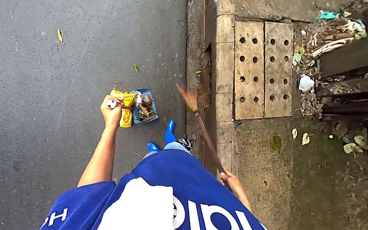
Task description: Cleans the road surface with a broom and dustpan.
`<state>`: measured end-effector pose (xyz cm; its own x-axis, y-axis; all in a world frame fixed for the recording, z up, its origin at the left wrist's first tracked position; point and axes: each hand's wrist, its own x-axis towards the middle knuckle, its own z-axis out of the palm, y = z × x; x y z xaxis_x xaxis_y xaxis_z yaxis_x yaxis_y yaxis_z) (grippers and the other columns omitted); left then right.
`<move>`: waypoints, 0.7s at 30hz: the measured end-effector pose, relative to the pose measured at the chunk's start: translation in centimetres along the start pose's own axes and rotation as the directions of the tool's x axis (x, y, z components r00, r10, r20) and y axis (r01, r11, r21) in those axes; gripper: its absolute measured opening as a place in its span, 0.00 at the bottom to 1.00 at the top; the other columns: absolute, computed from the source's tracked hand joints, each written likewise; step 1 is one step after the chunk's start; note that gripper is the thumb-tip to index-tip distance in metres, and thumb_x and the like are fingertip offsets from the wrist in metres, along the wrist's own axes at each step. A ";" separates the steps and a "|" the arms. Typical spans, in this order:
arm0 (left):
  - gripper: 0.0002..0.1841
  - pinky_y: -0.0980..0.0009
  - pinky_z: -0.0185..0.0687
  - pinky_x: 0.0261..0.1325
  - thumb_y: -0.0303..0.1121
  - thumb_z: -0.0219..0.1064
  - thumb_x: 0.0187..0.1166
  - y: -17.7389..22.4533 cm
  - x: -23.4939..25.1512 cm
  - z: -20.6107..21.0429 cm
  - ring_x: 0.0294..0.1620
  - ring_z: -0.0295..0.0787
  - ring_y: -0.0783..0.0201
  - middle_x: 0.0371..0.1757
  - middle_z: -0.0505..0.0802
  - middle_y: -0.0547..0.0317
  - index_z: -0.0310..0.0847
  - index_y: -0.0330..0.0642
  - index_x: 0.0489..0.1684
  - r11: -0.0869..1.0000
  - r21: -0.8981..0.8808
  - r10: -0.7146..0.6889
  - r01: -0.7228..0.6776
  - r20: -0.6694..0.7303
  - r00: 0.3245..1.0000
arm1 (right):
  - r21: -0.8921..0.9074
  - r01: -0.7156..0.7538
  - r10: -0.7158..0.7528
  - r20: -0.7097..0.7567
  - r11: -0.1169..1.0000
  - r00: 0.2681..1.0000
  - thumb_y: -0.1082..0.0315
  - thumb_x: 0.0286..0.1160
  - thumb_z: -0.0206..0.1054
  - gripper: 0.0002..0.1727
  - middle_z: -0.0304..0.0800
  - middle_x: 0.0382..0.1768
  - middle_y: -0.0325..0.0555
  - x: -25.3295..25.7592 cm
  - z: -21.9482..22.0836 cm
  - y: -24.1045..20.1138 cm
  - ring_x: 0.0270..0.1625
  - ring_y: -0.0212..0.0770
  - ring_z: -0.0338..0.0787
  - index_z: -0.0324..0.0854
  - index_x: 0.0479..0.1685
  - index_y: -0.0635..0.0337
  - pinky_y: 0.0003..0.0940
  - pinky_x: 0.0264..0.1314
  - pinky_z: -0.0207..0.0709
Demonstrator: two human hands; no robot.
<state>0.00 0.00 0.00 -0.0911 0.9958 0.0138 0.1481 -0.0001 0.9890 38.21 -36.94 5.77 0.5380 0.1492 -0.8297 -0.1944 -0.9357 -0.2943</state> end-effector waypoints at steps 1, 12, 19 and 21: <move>0.12 0.70 0.85 0.56 0.11 0.66 0.59 0.0 0.0 0.1 0.49 0.89 0.71 0.43 0.91 0.56 0.70 0.35 0.31 1.000 -0.002 -0.003 0.003 0.000 1.000 | 0.042 -0.056 0.056 0.008 0.998 0.998 0.67 0.93 0.55 0.28 0.79 0.29 0.44 -0.3 -1.6 0.1 0.16 0.33 0.69 0.63 0.91 0.51 0.28 0.15 0.63; 0.13 0.71 0.85 0.57 0.11 0.67 0.59 -0.5 -0.7 -0.6 0.51 0.88 0.73 0.45 0.91 0.58 0.70 0.35 0.32 1.000 -0.006 0.008 -0.008 0.013 1.000 | -0.270 -0.086 0.048 -0.143 0.959 0.988 0.66 0.87 0.63 0.25 0.84 0.69 0.70 0.9 0.1 5.1 0.69 0.67 0.85 0.75 0.82 0.60 0.69 0.69 0.74; 0.12 0.73 0.85 0.55 0.11 0.65 0.60 -0.3 -0.7 0.6 0.48 0.88 0.75 0.44 0.91 0.60 0.70 0.36 0.33 1.000 0.015 0.005 -0.005 0.001 1.000 | -0.154 0.006 -0.007 -0.005 0.988 1.000 0.68 0.90 0.62 0.29 0.87 0.65 0.60 2.3 4.1 -0.8 0.55 0.47 0.87 0.66 0.90 0.56 0.44 0.57 0.79; 0.12 0.73 0.84 0.54 0.11 0.65 0.59 -0.5 -0.6 0.6 0.48 0.88 0.75 0.45 0.91 0.59 0.70 0.36 0.33 1.000 0.028 0.007 -0.007 0.002 1.000 | -0.117 -0.005 0.006 0.011 0.993 1.000 0.65 0.92 0.60 0.29 0.82 0.35 0.48 1.7 2.2 -1.6 0.21 0.34 0.71 0.65 0.91 0.50 0.30 0.21 0.65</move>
<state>0.54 -0.53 -0.59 -0.0878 0.9959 0.0204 0.1764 -0.0046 0.9843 37.63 -34.49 3.79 0.5277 0.1468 -0.8367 -0.0994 -0.9675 -0.2324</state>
